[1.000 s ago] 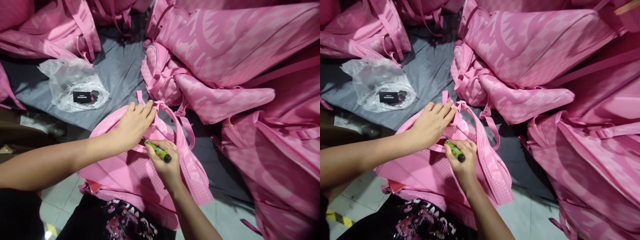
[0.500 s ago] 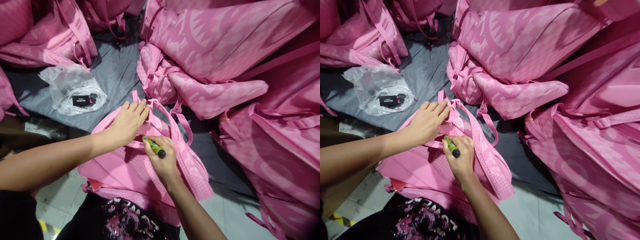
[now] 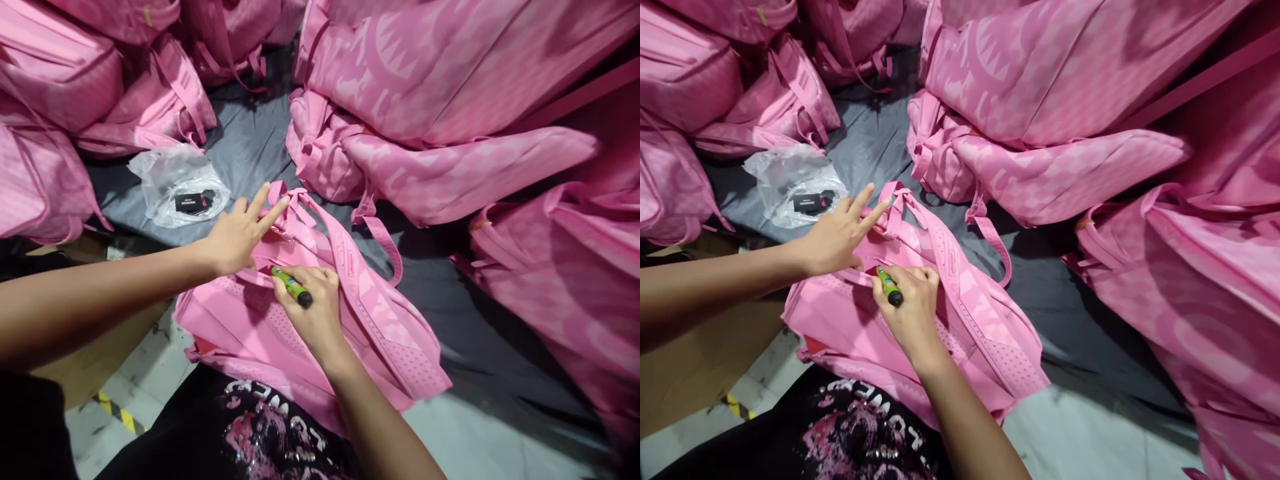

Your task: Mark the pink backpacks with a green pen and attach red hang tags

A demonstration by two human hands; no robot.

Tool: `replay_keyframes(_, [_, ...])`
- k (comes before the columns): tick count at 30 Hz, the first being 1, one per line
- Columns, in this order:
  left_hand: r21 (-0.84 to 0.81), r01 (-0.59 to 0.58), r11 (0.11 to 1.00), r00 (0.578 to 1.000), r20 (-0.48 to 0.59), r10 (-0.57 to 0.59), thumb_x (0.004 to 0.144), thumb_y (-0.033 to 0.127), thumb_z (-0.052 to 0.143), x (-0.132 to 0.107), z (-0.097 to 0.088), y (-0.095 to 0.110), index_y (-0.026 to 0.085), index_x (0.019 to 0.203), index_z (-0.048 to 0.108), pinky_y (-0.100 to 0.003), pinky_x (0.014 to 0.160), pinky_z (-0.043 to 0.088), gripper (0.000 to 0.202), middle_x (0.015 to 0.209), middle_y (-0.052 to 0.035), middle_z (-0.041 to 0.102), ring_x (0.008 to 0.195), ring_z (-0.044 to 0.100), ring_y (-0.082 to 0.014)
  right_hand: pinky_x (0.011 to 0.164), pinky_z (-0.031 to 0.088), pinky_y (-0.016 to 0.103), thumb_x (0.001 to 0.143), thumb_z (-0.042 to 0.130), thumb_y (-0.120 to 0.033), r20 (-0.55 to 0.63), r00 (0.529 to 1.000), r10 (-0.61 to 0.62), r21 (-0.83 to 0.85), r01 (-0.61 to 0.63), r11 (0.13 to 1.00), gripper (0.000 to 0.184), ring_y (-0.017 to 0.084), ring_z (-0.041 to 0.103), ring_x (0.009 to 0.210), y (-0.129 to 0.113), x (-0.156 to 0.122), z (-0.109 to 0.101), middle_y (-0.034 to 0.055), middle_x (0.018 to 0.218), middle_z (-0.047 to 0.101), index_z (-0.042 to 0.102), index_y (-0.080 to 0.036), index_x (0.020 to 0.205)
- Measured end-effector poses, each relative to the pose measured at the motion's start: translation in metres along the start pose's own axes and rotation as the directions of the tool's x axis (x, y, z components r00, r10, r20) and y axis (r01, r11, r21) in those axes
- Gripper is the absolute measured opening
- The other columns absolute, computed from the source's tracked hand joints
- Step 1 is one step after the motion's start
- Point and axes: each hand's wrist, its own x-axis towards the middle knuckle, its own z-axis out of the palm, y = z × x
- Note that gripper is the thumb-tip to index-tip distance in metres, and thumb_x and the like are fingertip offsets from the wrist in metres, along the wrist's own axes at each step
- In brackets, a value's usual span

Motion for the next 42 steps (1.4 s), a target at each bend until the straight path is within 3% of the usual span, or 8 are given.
replay_keyframes(3, [0.029,0.038,0.999,0.999,0.008,-0.038,0.067,0.035,0.083,0.002,0.01,0.004,0.022,0.156,-0.011,-0.044,0.092,0.048,0.13,0.161,-0.0237,-0.002,0.124,0.039,-0.0384,0.087,0.032,0.038,0.087,0.069,-0.028,0.028,0.999,-0.018,0.021,0.017,1.0,0.009,0.019,0.066,0.086,0.003,-0.002,0.004,-0.0009,0.089,0.074,0.069,-0.023,0.094])
replay_keyframes(10, [-0.047,-0.118,0.992,0.989,-0.091,0.113,0.08,0.021,0.066,0.0,0.021,-0.01,0.025,0.157,-0.003,-0.043,0.101,0.042,0.103,0.162,-0.0179,0.006,0.129,0.038,-0.0342,0.087,0.034,0.038,0.089,0.067,-0.033,0.0,0.999,-0.047,0.05,0.047,0.998,0.012,0.019,0.066,0.085,0.013,-0.001,0.003,0.0001,0.09,0.074,0.069,-0.023,0.095])
replay_keyframes(13, [-0.113,0.023,0.993,0.995,-0.092,-0.034,0.081,0.02,0.065,-0.006,0.021,-0.008,0.026,0.157,-0.001,-0.04,0.096,0.046,0.101,0.162,-0.0193,0.004,0.132,0.037,-0.0351,0.087,0.034,0.038,0.088,0.068,-0.032,0.025,0.998,-0.063,0.064,0.061,0.996,0.012,0.019,0.066,0.083,0.014,0.001,0.001,-0.0006,0.09,0.074,0.069,-0.023,0.096])
replay_keyframes(16, [-0.211,0.221,0.952,0.975,0.011,-0.224,0.084,0.03,0.066,-0.009,0.016,-0.007,0.021,0.157,-0.005,-0.038,0.086,0.049,0.102,0.148,-0.0264,0.031,0.117,0.054,-0.0339,0.088,0.034,0.04,0.09,0.066,-0.034,0.059,0.996,-0.072,0.052,0.069,0.996,0.013,0.02,0.067,0.086,0.016,0.001,-0.003,0.0002,0.095,0.075,0.069,-0.024,0.098])
replay_keyframes(19, [-0.25,0.227,0.941,0.972,0.117,-0.204,0.086,0.029,0.062,-0.008,0.008,-0.008,0.02,0.156,-0.01,-0.033,0.077,0.049,0.101,0.126,-0.0217,0.05,0.094,0.064,-0.0267,0.088,0.035,0.042,0.092,0.064,-0.037,0.078,0.995,-0.064,0.034,0.062,0.997,0.016,0.021,0.067,0.087,0.017,0.004,-0.007,0.0015,0.096,0.075,0.07,-0.024,0.099])
replay_keyframes(27, [-0.242,0.171,0.955,0.981,0.131,-0.142,0.085,0.019,0.059,-0.001,0.009,-0.015,0.017,0.156,-0.012,-0.029,0.074,0.047,0.1,0.125,-0.0201,0.049,0.092,0.064,-0.0242,0.085,0.041,0.04,0.089,0.067,-0.032,0.228,0.973,-0.025,0.114,-0.001,0.994,0.021,0.022,0.068,0.085,0.001,0.023,0.008,0.0017,0.093,0.075,0.073,-0.025,0.109])
replay_keyframes(34, [-0.282,0.117,0.952,0.977,0.207,-0.058,0.085,0.014,0.058,0.007,0.008,-0.027,0.016,0.155,-0.017,-0.026,0.075,0.047,0.102,0.126,-0.0198,0.049,0.093,0.064,-0.022,0.085,0.041,0.043,0.092,0.061,-0.024,0.105,0.987,-0.118,-0.036,0.122,0.992,0.024,0.022,0.07,0.092,0.012,0.019,0.008,0.0037,0.107,0.074,0.068,-0.023,0.114])
replay_keyframes(42, [-0.262,0.137,0.955,0.97,0.23,-0.076,0.085,0.014,0.056,0.011,0.008,-0.026,0.017,0.155,-0.016,-0.028,0.074,0.047,0.101,0.128,-0.0211,0.049,0.092,0.064,-0.0232,0.083,0.048,0.04,0.091,0.062,-0.027,0.158,0.984,-0.086,0.135,0.065,0.989,0.023,0.02,0.069,0.088,0.005,0.027,0.015,0.0021,0.101,0.075,0.07,-0.024,0.112])
